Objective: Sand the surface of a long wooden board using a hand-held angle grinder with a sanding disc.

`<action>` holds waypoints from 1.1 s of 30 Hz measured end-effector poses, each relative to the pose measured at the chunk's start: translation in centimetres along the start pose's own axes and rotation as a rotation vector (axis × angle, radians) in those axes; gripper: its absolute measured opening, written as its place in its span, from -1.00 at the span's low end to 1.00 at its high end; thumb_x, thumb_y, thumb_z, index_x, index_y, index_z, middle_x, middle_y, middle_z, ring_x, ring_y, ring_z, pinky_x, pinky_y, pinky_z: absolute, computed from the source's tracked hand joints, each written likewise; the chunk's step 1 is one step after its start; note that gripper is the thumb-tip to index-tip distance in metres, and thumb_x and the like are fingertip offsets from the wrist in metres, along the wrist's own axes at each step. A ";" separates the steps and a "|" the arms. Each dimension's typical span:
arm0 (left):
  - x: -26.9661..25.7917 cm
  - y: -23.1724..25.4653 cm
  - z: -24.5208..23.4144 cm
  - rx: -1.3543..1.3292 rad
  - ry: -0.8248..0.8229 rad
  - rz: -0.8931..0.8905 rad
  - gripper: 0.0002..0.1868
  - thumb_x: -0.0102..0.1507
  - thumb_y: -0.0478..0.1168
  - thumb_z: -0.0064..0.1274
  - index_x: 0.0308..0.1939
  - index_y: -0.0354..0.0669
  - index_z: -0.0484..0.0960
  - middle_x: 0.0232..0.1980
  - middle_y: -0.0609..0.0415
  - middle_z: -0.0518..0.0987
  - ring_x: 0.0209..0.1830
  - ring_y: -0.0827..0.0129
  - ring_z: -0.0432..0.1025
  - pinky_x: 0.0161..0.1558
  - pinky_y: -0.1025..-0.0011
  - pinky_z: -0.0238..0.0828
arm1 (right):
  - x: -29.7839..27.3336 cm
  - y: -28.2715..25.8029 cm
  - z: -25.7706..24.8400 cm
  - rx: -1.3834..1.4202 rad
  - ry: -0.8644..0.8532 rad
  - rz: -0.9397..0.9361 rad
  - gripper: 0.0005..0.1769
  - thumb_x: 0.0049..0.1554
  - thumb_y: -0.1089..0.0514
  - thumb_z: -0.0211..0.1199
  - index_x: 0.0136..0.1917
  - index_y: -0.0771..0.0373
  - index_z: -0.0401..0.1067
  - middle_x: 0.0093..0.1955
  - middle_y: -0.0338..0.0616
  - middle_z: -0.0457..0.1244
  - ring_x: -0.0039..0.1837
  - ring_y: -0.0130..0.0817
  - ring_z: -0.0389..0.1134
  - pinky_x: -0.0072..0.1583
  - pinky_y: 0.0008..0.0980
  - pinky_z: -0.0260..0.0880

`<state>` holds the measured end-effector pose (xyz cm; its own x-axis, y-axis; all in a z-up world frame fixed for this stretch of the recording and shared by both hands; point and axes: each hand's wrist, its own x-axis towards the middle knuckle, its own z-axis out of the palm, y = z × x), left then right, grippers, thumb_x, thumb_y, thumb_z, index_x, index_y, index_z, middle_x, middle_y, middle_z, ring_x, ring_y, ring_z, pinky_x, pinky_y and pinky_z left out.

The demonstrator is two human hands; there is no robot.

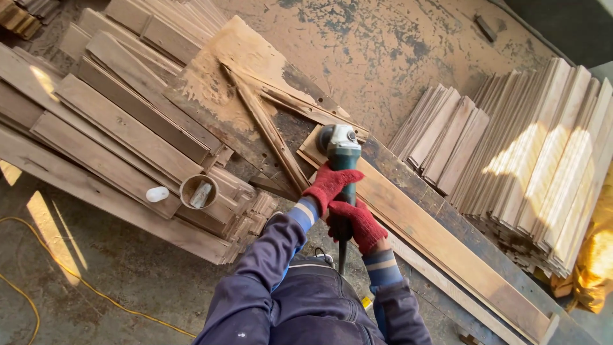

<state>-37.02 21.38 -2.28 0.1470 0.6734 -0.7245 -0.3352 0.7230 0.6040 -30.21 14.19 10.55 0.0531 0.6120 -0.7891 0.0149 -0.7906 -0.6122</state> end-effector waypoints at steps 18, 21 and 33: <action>0.2 -0.5 2.1 0.095 -0.031 -0.015 -0.22 -0.23 -0.04 0.56 0.04 -0.04 0.61 -0.16 -0.04 0.67 0.00 0.11 0.58 0.11 0.17 0.48 | 0.6 0.7 -2.1 0.021 -0.008 -0.019 -0.49 -0.15 0.07 0.53 -0.08 0.45 0.42 -0.41 0.26 0.27 -0.42 0.17 0.41 -0.35 0.10 0.49; -2.8 -0.3 2.0 0.112 -0.019 -0.049 -0.17 -0.24 -0.03 0.56 0.08 -0.09 0.61 -0.13 -0.09 0.66 0.03 0.05 0.57 0.15 0.13 0.45 | -0.2 1.5 -2.7 0.014 -0.007 0.012 -0.52 -0.18 0.09 0.54 -0.11 0.44 0.45 -0.43 0.25 0.27 -0.44 0.14 0.40 -0.37 0.06 0.49; -3.2 2.2 0.0 -0.023 0.076 -0.005 -0.19 -0.24 -0.12 0.59 0.06 -0.14 0.60 -0.20 -0.03 0.63 -0.04 0.15 0.57 0.05 0.20 0.48 | 2.1 1.4 -1.2 -0.011 -0.071 -0.033 -0.54 -0.14 0.11 0.55 -0.09 0.40 0.43 -0.42 0.19 0.29 -0.42 0.05 0.42 -0.37 -0.02 0.49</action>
<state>-38.19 20.83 1.32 0.0778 0.6555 -0.7512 -0.3565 0.7220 0.5930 -28.89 14.33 8.07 -0.0189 0.6370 -0.7707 0.0261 -0.7702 -0.6372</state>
